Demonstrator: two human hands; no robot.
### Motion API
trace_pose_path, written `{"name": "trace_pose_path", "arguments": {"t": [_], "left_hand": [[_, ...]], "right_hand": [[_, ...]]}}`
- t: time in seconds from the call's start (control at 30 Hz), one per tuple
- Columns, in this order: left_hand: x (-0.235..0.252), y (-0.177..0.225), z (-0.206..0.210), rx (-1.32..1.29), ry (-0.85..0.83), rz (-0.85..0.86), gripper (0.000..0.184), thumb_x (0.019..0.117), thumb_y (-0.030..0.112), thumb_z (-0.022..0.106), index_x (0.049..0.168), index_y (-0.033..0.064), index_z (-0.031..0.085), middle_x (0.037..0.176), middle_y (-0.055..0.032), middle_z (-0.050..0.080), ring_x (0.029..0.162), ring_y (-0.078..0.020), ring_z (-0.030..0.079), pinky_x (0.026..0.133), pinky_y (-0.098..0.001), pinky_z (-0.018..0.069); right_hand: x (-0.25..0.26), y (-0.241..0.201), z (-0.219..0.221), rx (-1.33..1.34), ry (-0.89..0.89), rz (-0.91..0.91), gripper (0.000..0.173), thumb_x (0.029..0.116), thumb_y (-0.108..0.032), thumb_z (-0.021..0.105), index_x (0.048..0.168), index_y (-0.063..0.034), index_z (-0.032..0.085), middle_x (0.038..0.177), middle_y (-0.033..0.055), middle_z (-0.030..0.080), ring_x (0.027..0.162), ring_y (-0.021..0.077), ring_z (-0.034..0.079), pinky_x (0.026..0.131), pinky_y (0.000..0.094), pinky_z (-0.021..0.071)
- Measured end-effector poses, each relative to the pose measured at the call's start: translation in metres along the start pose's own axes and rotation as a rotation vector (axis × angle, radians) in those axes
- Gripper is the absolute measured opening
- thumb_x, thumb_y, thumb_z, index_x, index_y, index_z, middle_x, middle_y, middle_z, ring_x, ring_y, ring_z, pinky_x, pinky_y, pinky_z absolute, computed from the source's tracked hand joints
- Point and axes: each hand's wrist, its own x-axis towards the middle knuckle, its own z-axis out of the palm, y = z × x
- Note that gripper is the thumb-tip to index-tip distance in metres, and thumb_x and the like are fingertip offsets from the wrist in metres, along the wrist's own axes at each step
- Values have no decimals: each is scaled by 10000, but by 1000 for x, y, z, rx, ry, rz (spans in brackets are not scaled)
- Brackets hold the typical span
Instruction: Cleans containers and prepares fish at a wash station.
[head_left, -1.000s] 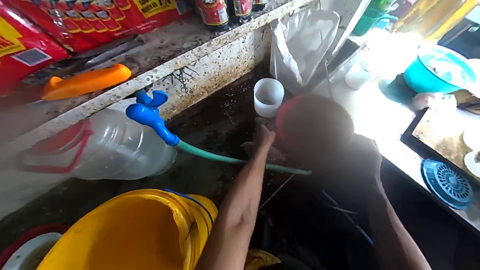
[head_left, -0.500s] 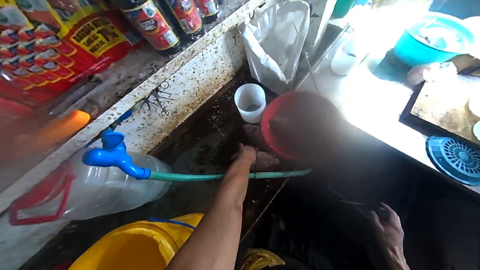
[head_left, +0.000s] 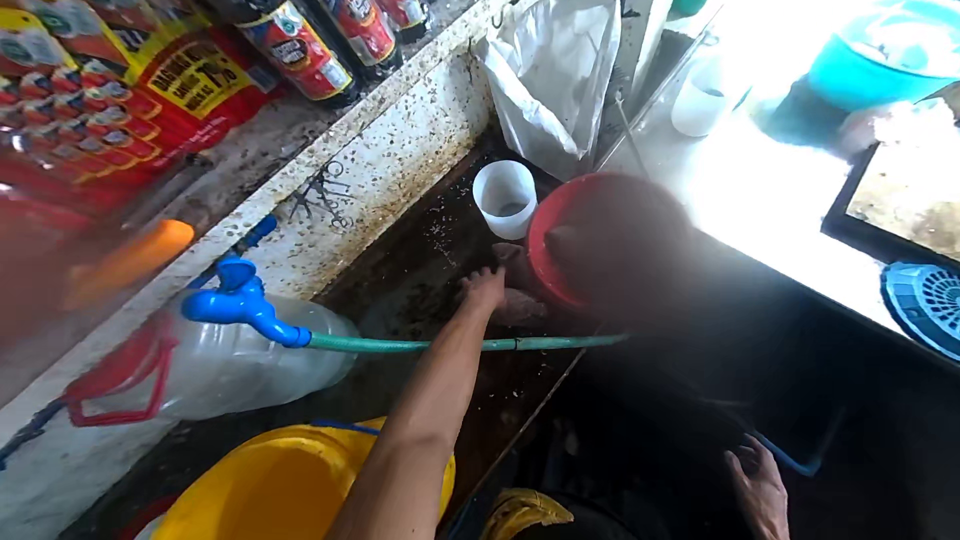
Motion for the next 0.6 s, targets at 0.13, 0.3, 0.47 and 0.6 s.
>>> {"name": "trace_pose_path", "arguments": {"t": [0.13,0.3,0.47,0.6], "left_hand": [[-79,-7,-31,-533,358,192,471,981,270,662,1407,90,570,1258,-168,661,1135,-335,656,967,-571,536],[-196,-29,54,-1296,371,354,223,990,89,527,1113,-3,688,887,-50,720,781,-136,700,755,-337,612],[-163,-58,127,-1264,429,-213,361,994,155,609,1307,-25,594,1115,-166,694,952,-227,698,851,-406,590],[-67,-71,124,-1099,696,-288,586,941,219,704,1439,-27,521,1338,-288,602,1205,-382,618,1032,-517,498]], "right_hand": [[-4,-28,8,4,-49,-99,460,997,-153,597,1398,64,539,1291,292,628,1192,386,633,1046,523,499],[14,-133,38,73,-95,-592,290,1001,-160,585,1199,18,699,1123,168,718,1014,221,707,905,397,596],[16,-283,66,167,-319,-922,274,1008,-167,570,1179,-5,709,1105,106,722,980,125,698,869,295,599],[19,-374,104,122,-587,-951,317,1032,-211,554,1246,-13,679,1153,106,710,998,118,695,880,296,594]]}}
